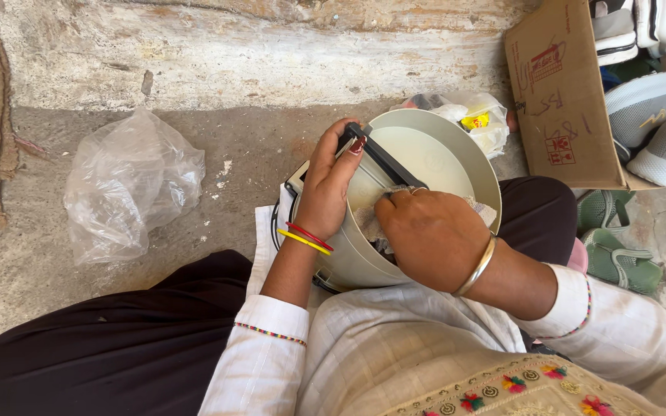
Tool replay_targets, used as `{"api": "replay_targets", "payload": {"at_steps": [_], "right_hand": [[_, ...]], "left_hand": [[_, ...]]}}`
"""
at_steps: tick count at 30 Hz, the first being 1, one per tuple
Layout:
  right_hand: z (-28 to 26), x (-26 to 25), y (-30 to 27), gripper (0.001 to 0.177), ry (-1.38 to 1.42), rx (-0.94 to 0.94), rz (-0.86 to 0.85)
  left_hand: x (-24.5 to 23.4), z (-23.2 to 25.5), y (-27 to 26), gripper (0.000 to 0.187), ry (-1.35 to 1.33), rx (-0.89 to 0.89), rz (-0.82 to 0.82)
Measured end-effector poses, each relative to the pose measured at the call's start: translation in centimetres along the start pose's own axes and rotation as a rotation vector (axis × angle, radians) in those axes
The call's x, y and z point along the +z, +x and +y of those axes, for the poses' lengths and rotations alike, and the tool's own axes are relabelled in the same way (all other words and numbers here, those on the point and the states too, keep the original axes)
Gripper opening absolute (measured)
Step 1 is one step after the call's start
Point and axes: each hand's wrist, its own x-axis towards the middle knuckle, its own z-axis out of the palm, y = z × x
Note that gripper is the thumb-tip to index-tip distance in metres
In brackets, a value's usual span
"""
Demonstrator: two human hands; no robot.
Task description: The person wipes the inside and outside of a beige plastic container with a cloth, then places a clear plastic bag inside. The person sits on the ground during the task.
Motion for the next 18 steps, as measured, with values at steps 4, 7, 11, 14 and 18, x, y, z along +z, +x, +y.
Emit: {"api": "replay_targets", "payload": {"at_steps": [4,7,11,14,18], "right_hand": [[0.4,-0.1,2.4,0.029,0.138,-0.008,0.052],[0.3,-0.3,4.5,0.042,0.178,-0.124,0.173],[0.2,-0.9,4.0,0.041,0.187,-0.094,0.13],[0.1,-1.5,1.8,0.035,0.182,-0.041,0.025],[1.6,-2.0,0.4,0.033,0.177,-0.022,-0.117]], "left_hand": [[-0.6,0.1,0.1,0.042,0.048,0.034,-0.011],[-0.9,-0.1,0.4,0.041,-0.007,0.005,-0.018],[-1.0,-0.3,0.4,0.041,-0.046,0.003,-0.012],[-0.9,0.0,0.0,0.042,0.026,0.036,0.004],[-0.4,0.6,-0.2,0.047,0.089,-0.04,0.017]]}}
